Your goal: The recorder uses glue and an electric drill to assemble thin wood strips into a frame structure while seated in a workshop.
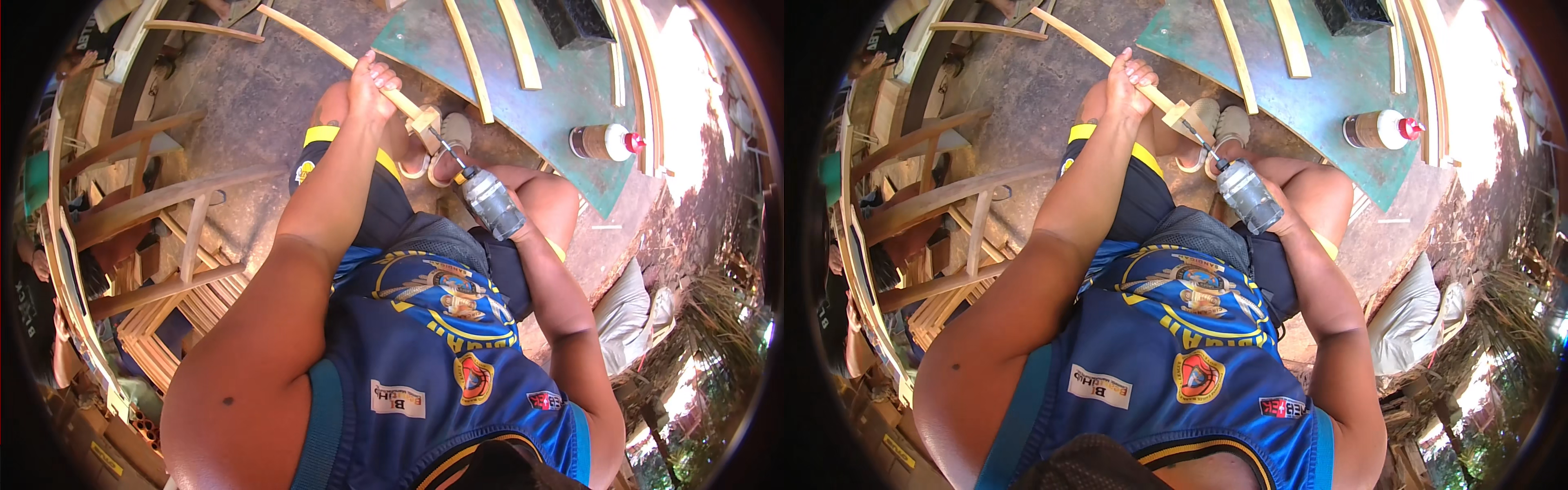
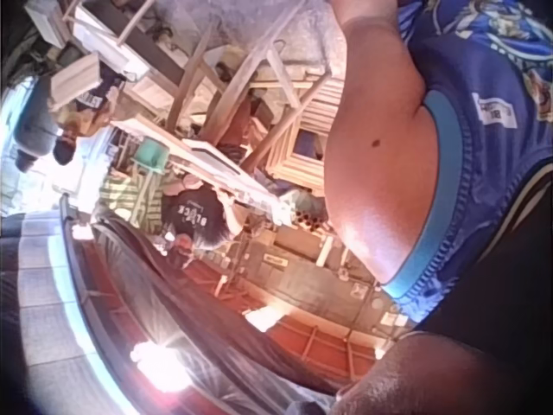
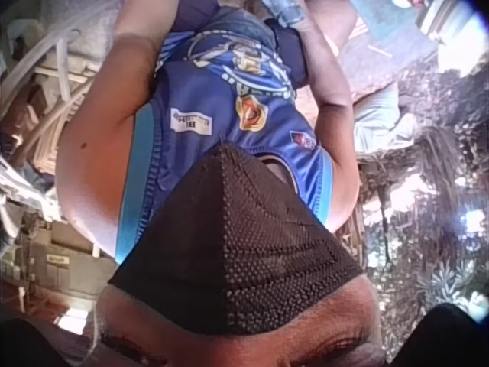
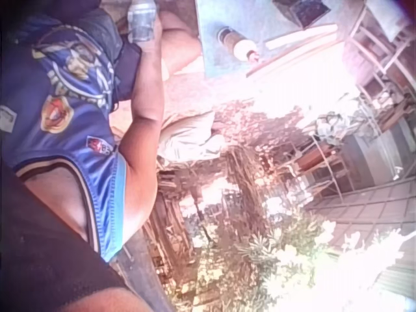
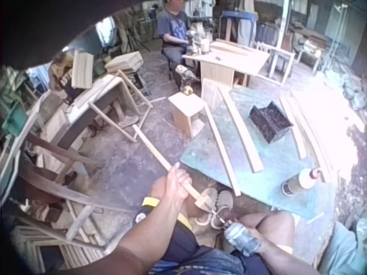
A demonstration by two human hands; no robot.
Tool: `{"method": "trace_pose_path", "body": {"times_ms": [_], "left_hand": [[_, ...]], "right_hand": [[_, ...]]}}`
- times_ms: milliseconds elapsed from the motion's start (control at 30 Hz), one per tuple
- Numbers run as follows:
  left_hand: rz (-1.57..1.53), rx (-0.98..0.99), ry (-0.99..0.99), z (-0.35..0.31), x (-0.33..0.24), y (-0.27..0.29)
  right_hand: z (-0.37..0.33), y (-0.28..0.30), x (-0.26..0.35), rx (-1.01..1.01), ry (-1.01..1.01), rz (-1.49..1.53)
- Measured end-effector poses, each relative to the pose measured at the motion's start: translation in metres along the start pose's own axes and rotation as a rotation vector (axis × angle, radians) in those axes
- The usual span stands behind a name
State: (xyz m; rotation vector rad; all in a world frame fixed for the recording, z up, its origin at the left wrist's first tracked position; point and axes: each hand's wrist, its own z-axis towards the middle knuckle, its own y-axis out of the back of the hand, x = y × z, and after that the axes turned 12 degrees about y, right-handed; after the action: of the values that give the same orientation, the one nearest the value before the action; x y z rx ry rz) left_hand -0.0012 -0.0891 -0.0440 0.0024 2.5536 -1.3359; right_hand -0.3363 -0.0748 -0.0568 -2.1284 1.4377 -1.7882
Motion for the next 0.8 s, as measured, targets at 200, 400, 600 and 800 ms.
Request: {"method": "trace_pose_path", "body": {"times_ms": [200, 400, 600, 800], "left_hand": [[-0.016, 0.013, -0.018, -0.007, -0.001, -0.004], [-0.076, -0.132, 0.028, -0.023, 0.012, -0.015], [-0.075, -0.021, 0.192, -0.035, 0.019, -0.009], [-0.097, -0.027, 0.205, -0.041, 0.024, -0.012]], "right_hand": [[0.0, 0.009, -0.004, 0.07, 0.013, -0.046], [-0.004, 0.01, -0.003, -0.011, -0.072, -0.043], [-0.013, 0.008, 0.003, 0.011, -0.018, -0.313], [-0.01, 0.014, 0.01, 0.216, 0.34, -0.935]]}}
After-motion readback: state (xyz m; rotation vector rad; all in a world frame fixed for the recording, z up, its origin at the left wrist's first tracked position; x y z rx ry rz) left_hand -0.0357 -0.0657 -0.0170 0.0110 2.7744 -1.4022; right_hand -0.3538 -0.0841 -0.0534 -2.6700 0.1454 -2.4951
